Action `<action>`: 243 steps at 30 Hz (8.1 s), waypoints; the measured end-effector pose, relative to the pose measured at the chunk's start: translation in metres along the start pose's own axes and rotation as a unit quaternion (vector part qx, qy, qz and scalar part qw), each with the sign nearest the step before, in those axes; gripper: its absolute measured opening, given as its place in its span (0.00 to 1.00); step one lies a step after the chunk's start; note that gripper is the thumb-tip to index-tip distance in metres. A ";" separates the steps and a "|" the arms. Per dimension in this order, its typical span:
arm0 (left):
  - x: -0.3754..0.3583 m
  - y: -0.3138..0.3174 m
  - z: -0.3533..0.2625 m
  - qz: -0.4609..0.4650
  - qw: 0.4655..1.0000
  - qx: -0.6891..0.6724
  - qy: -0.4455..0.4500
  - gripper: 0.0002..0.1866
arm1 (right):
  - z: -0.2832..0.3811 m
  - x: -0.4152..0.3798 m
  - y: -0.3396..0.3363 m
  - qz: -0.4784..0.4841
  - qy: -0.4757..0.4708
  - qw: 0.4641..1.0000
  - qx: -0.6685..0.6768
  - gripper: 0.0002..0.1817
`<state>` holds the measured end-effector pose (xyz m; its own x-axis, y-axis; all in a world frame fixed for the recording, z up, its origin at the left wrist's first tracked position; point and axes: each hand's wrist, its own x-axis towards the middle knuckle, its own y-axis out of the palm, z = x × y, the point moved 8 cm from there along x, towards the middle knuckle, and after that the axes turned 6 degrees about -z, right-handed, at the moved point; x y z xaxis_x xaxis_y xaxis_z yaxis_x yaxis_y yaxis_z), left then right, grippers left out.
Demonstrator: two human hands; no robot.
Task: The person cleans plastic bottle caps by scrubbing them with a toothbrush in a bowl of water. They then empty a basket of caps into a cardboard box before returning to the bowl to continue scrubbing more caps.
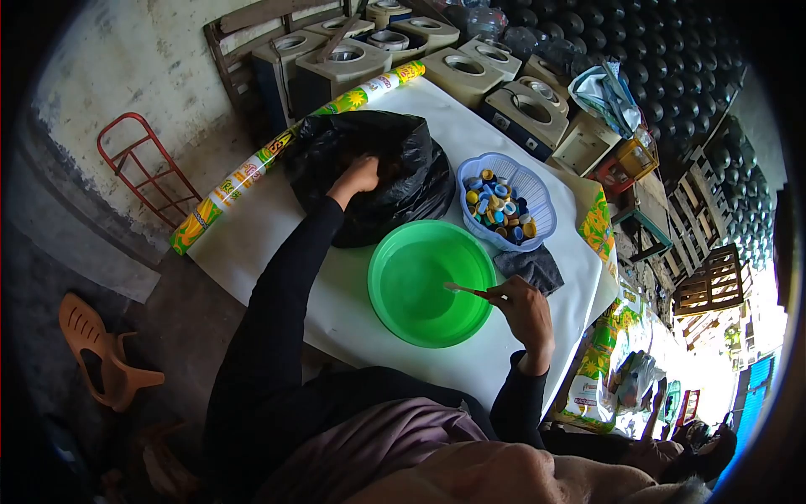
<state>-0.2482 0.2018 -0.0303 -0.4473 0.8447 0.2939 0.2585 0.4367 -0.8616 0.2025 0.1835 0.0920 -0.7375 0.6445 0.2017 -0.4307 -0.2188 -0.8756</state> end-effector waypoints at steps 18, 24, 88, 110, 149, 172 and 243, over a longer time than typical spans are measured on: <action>0.044 0.090 -0.026 0.162 0.979 0.116 -0.043 0.26 | 0.005 -0.001 -0.002 -0.019 0.000 1.000 -0.002 0.10; 0.044 0.092 -0.027 0.153 0.981 0.114 -0.033 0.26 | 0.001 0.000 0.002 -0.024 0.003 1.000 0.000 0.11; 0.001 -0.053 -0.017 0.051 0.878 -0.412 -0.237 0.11 | 0.007 -0.005 -0.010 -0.042 -0.020 0.999 0.011 0.11; -0.173 -0.035 -0.190 0.198 0.946 -0.187 0.175 0.29 | 0.000 -0.043 -0.017 -0.045 0.035 0.998 0.031 0.09; -0.178 -0.038 -0.192 -0.002 0.980 -0.120 0.161 0.16 | -0.005 -0.105 0.021 -0.156 0.076 0.973 0.153 0.12; -0.193 -0.038 -0.206 0.042 0.982 -0.168 0.077 0.15 | 0.034 -0.035 -0.005 -0.186 -0.037 0.982 -0.020 0.12; -0.164 0.001 -0.158 0.086 0.873 -0.470 -0.100 0.14 | 0.024 0.016 0.032 -0.093 -0.064 0.990 -0.088 0.17</action>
<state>-0.0397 0.1123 -0.0143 -0.4484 0.8931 0.0352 0.8830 0.4488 -0.1373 0.1643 0.1696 0.0783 -0.7191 0.5606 0.4107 -0.4757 0.0337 -0.8790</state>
